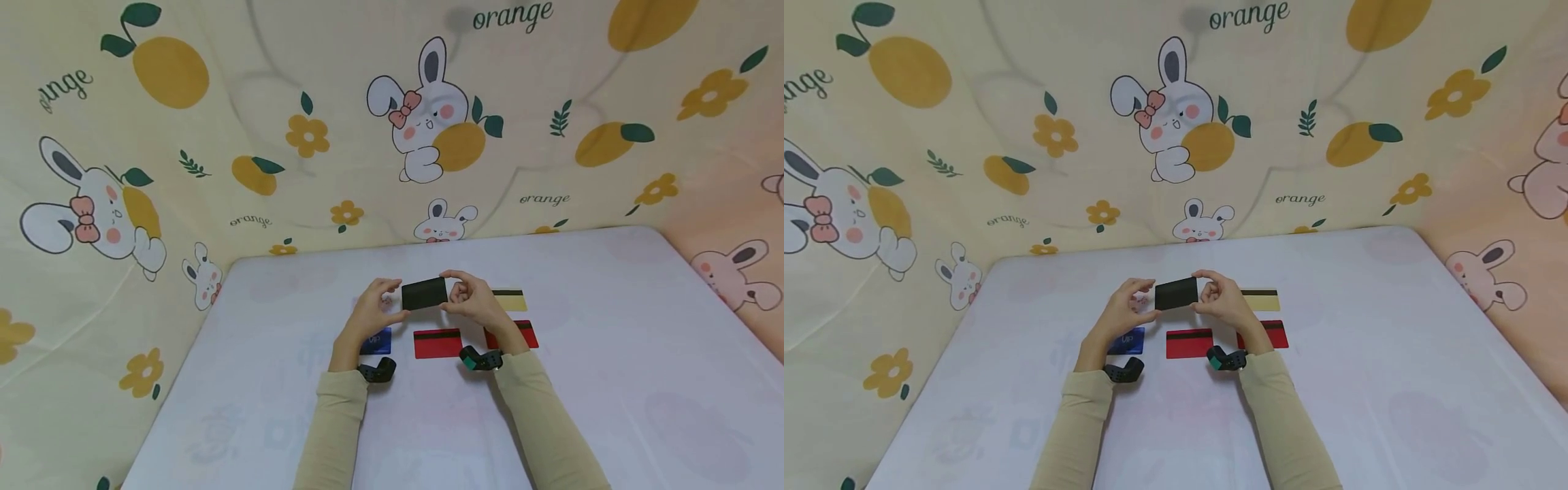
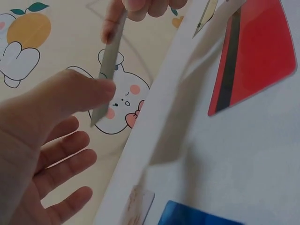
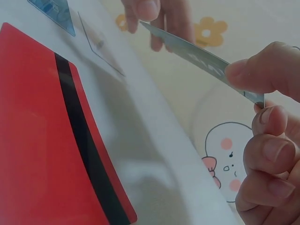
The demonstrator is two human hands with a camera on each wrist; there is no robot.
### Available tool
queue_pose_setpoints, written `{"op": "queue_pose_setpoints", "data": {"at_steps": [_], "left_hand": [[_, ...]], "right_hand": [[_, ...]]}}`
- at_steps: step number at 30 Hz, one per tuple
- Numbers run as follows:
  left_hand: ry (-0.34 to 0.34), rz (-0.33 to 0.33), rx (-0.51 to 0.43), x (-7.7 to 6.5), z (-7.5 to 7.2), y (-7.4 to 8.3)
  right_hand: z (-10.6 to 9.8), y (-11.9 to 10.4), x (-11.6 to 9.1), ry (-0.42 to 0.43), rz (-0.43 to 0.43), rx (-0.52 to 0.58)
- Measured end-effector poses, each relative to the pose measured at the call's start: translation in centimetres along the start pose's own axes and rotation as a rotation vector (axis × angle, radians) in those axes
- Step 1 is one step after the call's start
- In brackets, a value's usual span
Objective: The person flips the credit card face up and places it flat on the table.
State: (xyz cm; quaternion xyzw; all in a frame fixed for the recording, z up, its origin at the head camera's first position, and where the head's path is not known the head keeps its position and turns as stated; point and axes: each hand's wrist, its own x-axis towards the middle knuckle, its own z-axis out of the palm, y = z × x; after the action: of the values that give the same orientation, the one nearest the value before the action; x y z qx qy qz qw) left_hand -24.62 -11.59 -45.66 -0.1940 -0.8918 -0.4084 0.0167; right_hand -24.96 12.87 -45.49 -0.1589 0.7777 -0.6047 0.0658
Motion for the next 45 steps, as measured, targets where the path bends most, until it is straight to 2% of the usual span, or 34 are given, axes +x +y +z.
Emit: {"op": "queue_pose_setpoints", "data": {"at_steps": [5,12,20,30,38,40,45], "left_hand": [[0.014,0.043,0.039,0.0,-0.2,0.7],[0.002,0.073,0.043,-0.1,-0.2,1.9],[0.008,0.164,0.065,0.0,0.0,2.9],[-0.037,0.159,0.047,0.0,0.4,3.4],[-0.062,0.148,0.035,0.1,0.4,3.5],[-0.071,0.143,0.032,0.1,0.4,3.5],[-0.097,0.118,0.038,0.1,0.5,3.7]], "right_hand": [[0.0,0.0,0.1,0.002,-0.009,-0.019],[0.3,-0.6,0.0,0.003,-0.01,-0.063],[0.7,-0.9,0.0,-0.001,-0.01,-0.098],[1.0,-1.7,-0.2,-0.017,-0.011,-0.143],[1.2,-4.9,-1.2,-0.044,-0.027,-0.168],[1.2,-5.0,-1.2,-0.048,-0.021,-0.168],[1.1,-3.1,-0.6,-0.05,-0.021,-0.161]]}}
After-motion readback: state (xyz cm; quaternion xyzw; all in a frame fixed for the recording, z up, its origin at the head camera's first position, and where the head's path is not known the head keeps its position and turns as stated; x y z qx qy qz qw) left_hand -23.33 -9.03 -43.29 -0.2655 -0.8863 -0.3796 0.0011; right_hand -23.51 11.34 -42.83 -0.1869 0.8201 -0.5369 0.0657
